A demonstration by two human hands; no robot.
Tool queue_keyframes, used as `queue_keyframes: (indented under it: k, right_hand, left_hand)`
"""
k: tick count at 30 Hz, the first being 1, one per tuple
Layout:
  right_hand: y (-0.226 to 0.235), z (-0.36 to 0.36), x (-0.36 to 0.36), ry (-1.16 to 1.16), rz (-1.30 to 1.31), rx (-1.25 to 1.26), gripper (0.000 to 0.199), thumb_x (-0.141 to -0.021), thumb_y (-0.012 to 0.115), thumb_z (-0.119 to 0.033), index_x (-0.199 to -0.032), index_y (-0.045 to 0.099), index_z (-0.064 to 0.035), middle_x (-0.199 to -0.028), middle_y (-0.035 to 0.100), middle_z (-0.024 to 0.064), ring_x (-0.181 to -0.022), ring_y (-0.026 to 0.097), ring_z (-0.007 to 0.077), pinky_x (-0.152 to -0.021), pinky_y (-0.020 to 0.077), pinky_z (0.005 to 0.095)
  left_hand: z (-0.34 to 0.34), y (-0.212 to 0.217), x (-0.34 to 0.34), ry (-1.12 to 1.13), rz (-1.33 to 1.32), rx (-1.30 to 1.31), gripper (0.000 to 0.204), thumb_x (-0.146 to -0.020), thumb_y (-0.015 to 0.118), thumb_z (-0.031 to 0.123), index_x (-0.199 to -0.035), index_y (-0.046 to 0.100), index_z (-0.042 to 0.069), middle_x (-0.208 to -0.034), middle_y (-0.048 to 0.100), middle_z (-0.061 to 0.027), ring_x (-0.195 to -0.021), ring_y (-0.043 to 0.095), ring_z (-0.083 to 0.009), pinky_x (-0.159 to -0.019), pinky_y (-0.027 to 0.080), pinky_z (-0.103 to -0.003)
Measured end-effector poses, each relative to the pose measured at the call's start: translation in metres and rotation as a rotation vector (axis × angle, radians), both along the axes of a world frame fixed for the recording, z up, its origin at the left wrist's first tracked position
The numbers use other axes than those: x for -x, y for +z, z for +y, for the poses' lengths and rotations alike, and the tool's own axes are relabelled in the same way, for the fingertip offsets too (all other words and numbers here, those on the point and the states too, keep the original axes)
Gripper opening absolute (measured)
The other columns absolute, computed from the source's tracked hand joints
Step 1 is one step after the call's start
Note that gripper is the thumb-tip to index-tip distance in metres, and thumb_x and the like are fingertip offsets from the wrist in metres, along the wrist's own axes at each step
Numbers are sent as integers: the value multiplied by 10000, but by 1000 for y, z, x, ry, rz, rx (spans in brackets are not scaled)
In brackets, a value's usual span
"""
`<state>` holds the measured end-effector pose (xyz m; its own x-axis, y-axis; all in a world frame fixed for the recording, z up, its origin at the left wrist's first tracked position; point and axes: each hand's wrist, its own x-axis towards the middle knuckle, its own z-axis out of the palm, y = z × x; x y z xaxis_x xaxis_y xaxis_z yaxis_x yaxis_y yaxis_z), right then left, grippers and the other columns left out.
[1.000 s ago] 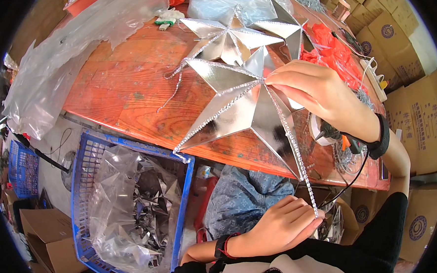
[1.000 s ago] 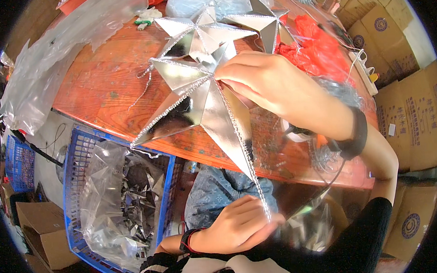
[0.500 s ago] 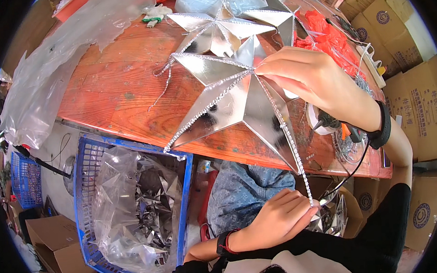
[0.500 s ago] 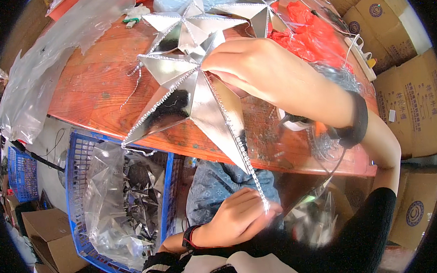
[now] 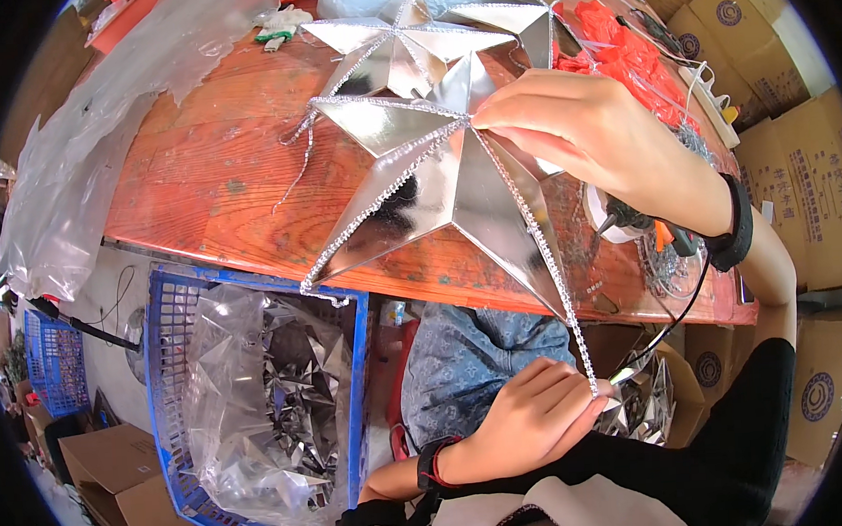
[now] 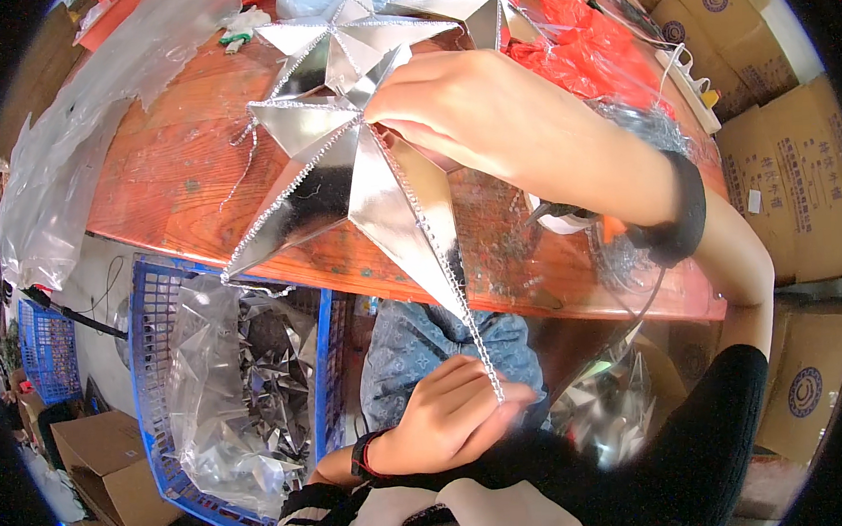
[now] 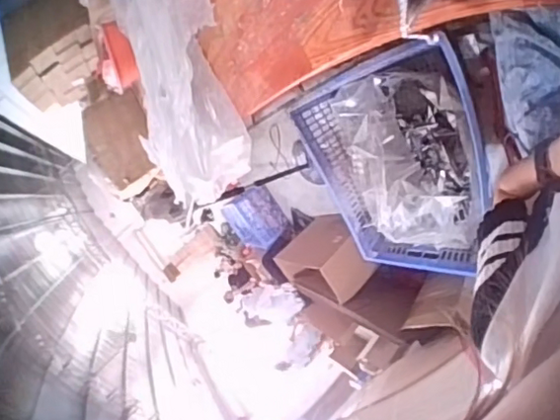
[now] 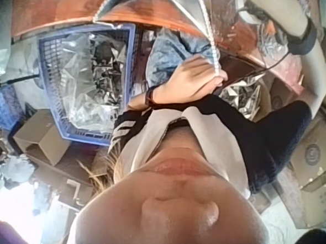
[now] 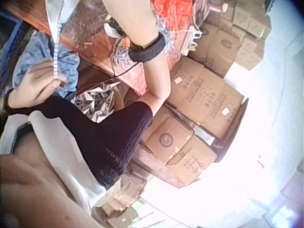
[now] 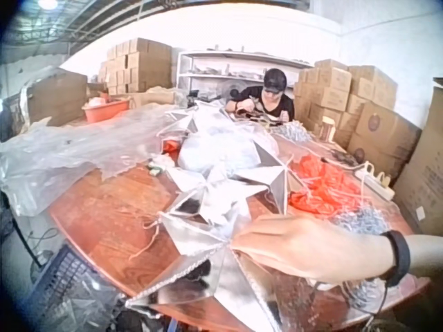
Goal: Assembling large silver stars by applying hot glue to the edges and attaching decorative trim.
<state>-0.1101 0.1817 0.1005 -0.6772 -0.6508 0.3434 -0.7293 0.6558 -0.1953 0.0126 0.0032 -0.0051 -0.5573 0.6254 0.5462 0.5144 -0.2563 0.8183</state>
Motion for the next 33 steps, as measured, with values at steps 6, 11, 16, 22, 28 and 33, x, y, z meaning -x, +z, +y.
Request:
queue_keyframes:
  k: [6,11,16,22,28,33]
  right_hand:
    - [-1,0,0,0,11,-1,185,-849,516,-112,-945,562,40,-887,576,186,-850,564,356,-752,451,400]
    - [-2,2,1,-2,72,-35,217,-861,500,-144,-938,565,48,-878,582,188,-839,563,358,-761,452,409]
    - [-4,2,1,1,60,-16,218,-861,500,-146,-939,564,47,-870,580,194,-831,564,361,-751,453,404]
    - [-5,1,0,-6,66,-14,206,-860,502,-142,-924,561,45,-855,574,195,-838,567,359,-750,455,400]
    - [-5,1,-2,-6,67,7,180,-853,510,-115,-925,554,44,-861,574,182,-835,573,347,-748,462,394]
    - [-4,1,-5,-25,78,20,160,-849,514,-102,-934,551,29,-877,571,169,-824,572,340,-739,459,391]
  left_hand:
    - [0,-4,-2,18,16,37,102,-744,615,-24,-844,606,-9,-816,631,-81,-682,570,-245,-646,444,-343]
    - [2,-7,-3,27,-8,31,98,-768,594,-16,-863,604,6,-786,618,-75,-671,570,-248,-643,444,-346]
    - [1,-13,-4,38,-3,32,85,-791,572,-14,-869,598,10,-774,612,-72,-655,559,-244,-644,440,-344]
    - [3,-18,-2,53,-20,66,59,-813,565,-3,-860,598,13,-764,617,-66,-643,557,-235,-638,430,-342]
    - [11,-23,2,96,-1,117,48,-830,571,18,-865,603,21,-767,623,-61,-654,568,-238,-640,427,-341]
    - [15,-19,3,126,49,133,46,-828,576,21,-866,600,13,-798,631,-69,-684,575,-251,-656,439,-351]
